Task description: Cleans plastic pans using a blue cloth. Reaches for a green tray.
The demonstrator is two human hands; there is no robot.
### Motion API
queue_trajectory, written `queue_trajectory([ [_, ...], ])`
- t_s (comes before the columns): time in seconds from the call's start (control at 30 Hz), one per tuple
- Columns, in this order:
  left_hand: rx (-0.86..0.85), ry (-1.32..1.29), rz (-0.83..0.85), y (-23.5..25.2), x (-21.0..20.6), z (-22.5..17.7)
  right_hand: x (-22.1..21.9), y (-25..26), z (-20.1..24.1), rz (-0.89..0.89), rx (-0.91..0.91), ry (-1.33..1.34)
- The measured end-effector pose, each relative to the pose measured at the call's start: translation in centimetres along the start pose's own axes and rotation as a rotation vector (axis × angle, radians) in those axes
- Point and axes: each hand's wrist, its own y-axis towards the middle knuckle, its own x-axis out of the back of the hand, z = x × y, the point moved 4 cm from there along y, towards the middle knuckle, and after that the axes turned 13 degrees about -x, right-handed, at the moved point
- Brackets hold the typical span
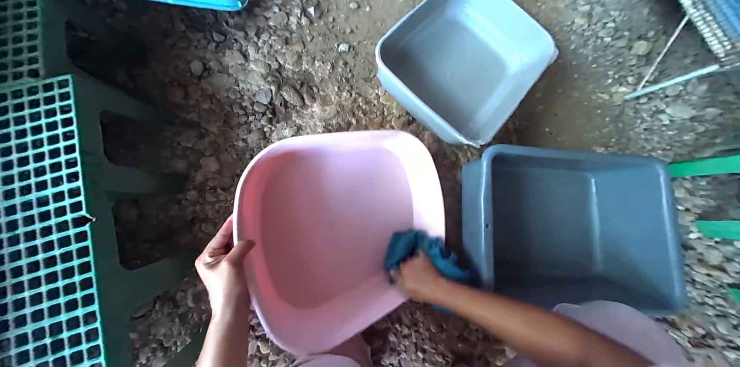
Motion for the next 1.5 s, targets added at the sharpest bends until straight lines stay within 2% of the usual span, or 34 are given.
queue_trajectory([
  [0.07,0.008,-0.004,0.024,0.2,0.4,-0.9,-1.4,-1.9,3.9,0.026,0.173,0.139],
  [0.13,0.005,-0.013,0.03,0.1,0.8,-1.8,-1.0,-3.2,7.9,-0.056,0.449,0.355],
  [0.2,-0.012,-0.014,0.014,0.6,1.9,-2.6,1.5,-4.7,11.2,-0.113,0.745,0.63],
  [0.23,-0.026,-0.014,-0.009,1.0,2.7,-3.2,3.4,-5.4,12.0,-0.064,0.831,0.765],
  [0.3,-0.039,-0.013,-0.101,1.7,4.6,-4.8,7.8,-7.4,11.5,0.018,0.862,0.989],
  [0.33,-0.045,-0.023,-0.172,2.2,5.4,-5.5,10.0,-8.4,10.3,-0.021,0.855,1.078],
  [0.4,-0.105,-0.064,-0.322,3.7,7.5,-4.7,13.6,-9.7,6.9,-0.237,0.795,1.179],
  [0.47,-0.154,-0.137,-0.4,5.7,8.5,-2.7,15.9,-10.1,2.4,-0.588,0.65,1.118],
  [0.53,-0.131,-0.2,-0.454,8.0,7.2,-1.1,16.9,-9.9,-2.2,-0.928,0.412,0.956],
  [0.6,-0.078,-0.264,-0.49,10.3,4.2,-0.1,17.1,-9.5,-5.9,-1.084,0.15,0.788],
  [0.67,-0.028,-0.348,-0.522,12.9,1.0,0.9,16.9,-9.0,-7.4,-1.132,0.0,0.696],
  [0.77,0.048,-0.502,-0.56,16.7,-3.5,3.6,18.1,-8.4,-6.7,-1.193,-0.107,0.503],
  [0.87,0.103,-0.593,-0.594,19.3,-7.5,5.5,22.9,-6.0,-6.0,-1.073,-0.26,0.365],
  [1.03,0.146,-0.663,-0.611,21.7,-12.8,7.3,30.8,2.9,-8.0,-0.834,-0.475,0.241],
  [1.1,0.198,-0.665,-0.559,22.6,-15.3,7.8,32.0,5.0,-9.0,-0.79,-0.547,0.165],
  [1.2,0.226,-0.636,-0.375,23.7,-19.3,8.3,32.5,5.5,-11.2,-0.823,-0.631,0.161],
  [1.33,0.187,-0.516,0.13,24.3,-23.8,9.3,32.3,3.6,-14.7,-0.954,-0.673,0.418],
  [1.37,0.202,-0.481,0.27,24.5,-24.7,9.3,32.2,2.3,-13.6,-1.002,-0.636,0.458],
  [1.43,0.256,-0.423,0.522,25.0,-25.5,9.9,31.6,0.2,-8.7,-1.051,-0.494,0.451],
  [1.5,0.271,-0.298,0.573,25.8,-24.5,11.8,30.2,-0.1,-3.0,-1.028,-0.328,0.431],
])
